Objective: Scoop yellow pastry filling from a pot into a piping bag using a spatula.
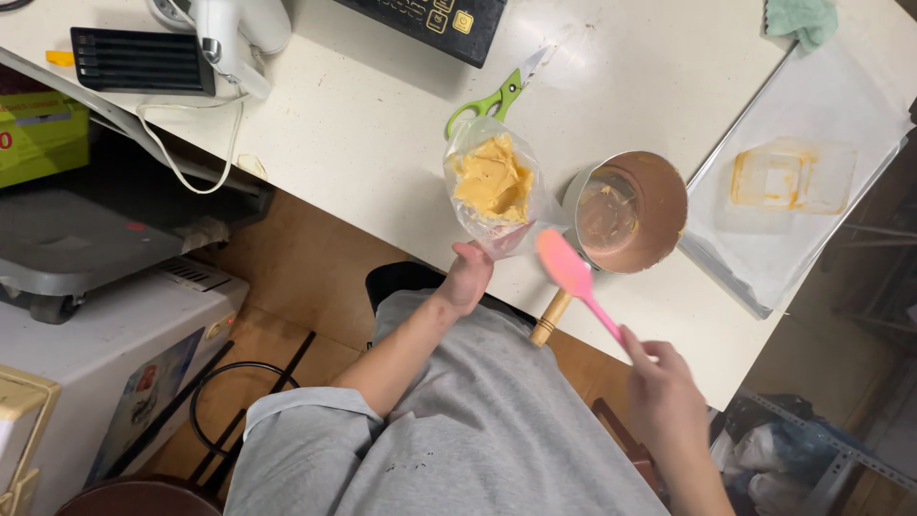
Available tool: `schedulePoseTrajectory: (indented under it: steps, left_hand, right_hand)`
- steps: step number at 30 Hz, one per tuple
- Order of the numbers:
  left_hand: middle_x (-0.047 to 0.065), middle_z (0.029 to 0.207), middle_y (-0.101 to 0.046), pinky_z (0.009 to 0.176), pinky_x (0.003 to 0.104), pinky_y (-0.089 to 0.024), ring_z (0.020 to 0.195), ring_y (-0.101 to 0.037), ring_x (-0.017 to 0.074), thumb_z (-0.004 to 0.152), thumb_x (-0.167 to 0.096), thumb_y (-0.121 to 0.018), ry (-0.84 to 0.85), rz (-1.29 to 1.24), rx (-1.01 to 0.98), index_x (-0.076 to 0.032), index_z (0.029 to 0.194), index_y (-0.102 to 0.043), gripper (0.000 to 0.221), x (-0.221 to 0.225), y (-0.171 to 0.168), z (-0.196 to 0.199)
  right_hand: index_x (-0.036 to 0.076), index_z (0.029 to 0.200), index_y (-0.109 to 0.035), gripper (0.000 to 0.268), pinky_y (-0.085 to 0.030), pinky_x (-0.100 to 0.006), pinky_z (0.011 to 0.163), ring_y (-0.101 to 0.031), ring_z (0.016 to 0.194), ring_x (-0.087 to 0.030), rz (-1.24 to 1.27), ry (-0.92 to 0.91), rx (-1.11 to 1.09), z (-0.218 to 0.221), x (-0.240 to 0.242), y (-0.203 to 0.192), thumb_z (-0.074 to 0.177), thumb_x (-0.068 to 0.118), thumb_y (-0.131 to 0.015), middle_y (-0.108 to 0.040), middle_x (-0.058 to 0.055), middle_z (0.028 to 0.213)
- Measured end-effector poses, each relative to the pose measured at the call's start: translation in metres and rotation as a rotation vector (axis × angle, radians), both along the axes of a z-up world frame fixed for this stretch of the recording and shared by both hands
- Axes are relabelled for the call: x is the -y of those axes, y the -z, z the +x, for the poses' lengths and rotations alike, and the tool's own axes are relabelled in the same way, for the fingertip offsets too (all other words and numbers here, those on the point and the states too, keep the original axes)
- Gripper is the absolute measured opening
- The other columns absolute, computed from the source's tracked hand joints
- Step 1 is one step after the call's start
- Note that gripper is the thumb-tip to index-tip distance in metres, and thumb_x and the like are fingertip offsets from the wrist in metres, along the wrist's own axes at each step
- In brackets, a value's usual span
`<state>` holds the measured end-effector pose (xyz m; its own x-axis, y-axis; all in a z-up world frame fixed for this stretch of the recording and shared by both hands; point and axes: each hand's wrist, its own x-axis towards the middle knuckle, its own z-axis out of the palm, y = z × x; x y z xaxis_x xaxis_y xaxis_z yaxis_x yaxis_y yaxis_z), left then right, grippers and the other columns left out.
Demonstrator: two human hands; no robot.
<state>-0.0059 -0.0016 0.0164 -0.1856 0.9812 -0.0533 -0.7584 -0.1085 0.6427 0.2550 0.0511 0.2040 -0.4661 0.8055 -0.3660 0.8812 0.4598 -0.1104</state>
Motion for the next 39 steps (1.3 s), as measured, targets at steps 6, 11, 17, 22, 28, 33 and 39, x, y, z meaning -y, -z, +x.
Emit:
schedulePoseTrajectory:
  steps: [6, 11, 17, 22, 28, 33, 39]
  left_hand:
    - [0.015, 0.152, -0.052, 0.127, 0.040, -0.025, 0.147, -0.042, 0.0245, 0.095, -0.073, -0.046, -0.194, -0.057, -0.100, 0.009, 0.144, -0.049, 0.095, 0.016, 0.079, 0.031]
    - [0.015, 0.138, -0.064, 0.117, 0.038, -0.041, 0.132, -0.058, 0.0230, 0.102, -0.051, -0.064, -0.130, -0.474, -0.148, 0.007, 0.137, -0.056, 0.068, 0.013, 0.123, 0.093]
    - [0.004, 0.092, -0.064, 0.062, 0.030, -0.053, 0.069, -0.063, 0.0141, 0.101, -0.040, -0.056, 0.532, -0.629, -0.046, -0.008, 0.122, -0.054, 0.039, -0.045, 0.019, 0.136]
    - [0.002, 0.069, -0.052, 0.042, 0.030, -0.044, 0.046, -0.050, 0.0113, 0.103, -0.036, -0.054, 0.459, -0.740, -0.160, -0.006, 0.106, -0.048, 0.031, -0.050, -0.006, 0.168]
    - [0.007, 0.063, -0.057, 0.043, 0.034, -0.048, 0.043, -0.056, 0.0162, 0.103, -0.033, -0.054, 0.432, -0.783, -0.644, -0.002, 0.103, -0.048, 0.032, -0.044, -0.034, 0.192]
    - [0.009, 0.059, -0.058, 0.042, 0.036, -0.048, 0.041, -0.057, 0.0191, 0.102, -0.033, -0.054, 0.425, -0.818, -0.774, -0.001, 0.103, -0.047, 0.033, -0.045, -0.041, 0.197]
    - [0.006, 0.061, -0.055, 0.041, 0.034, -0.046, 0.041, -0.054, 0.0166, 0.101, -0.033, -0.056, 0.409, -0.843, -0.775, -0.003, 0.101, -0.050, 0.031, -0.041, -0.035, 0.201]
  right_hand:
    - [0.005, 0.122, -0.068, 0.027, -0.052, -0.036, 0.074, -0.064, 0.075, -0.021, -0.132, 0.408, -0.255, 0.136, -0.042, 0.045, 0.103, 0.021, -0.056, -0.066, -0.015, 0.083]
    - [0.000, 0.120, -0.064, 0.031, -0.052, -0.038, 0.064, -0.066, 0.068, -0.024, -0.297, 0.594, -0.209, 0.109, -0.085, 0.019, 0.105, 0.026, -0.054, -0.067, -0.015, 0.079]
    - [0.005, 0.129, -0.060, 0.036, -0.056, -0.040, 0.066, -0.072, 0.071, -0.027, -0.381, 0.324, -0.077, 0.083, -0.167, 0.032, 0.097, 0.021, -0.060, -0.072, -0.015, 0.084]
    - [0.010, 0.134, -0.061, 0.039, -0.058, -0.047, 0.077, -0.073, 0.085, -0.037, -0.321, 0.024, 0.104, 0.083, -0.218, 0.054, 0.096, 0.015, -0.056, -0.073, -0.021, 0.092]
    - [0.005, 0.127, -0.062, 0.031, -0.056, -0.053, 0.082, -0.070, 0.096, -0.043, -0.209, -0.122, 0.321, 0.071, -0.234, 0.052, 0.101, 0.014, -0.045, -0.072, -0.024, 0.101]
    - [0.007, 0.123, -0.064, 0.030, -0.056, -0.053, 0.083, -0.070, 0.096, -0.042, -0.280, -0.240, 0.222, 0.071, -0.220, 0.056, 0.107, 0.020, -0.042, -0.073, -0.023, 0.100]
    - [0.017, 0.123, -0.069, 0.030, -0.055, -0.051, 0.081, -0.069, 0.093, -0.039, -0.353, -0.263, 0.069, 0.091, -0.217, 0.030, 0.097, 0.021, -0.053, -0.073, -0.019, 0.097]
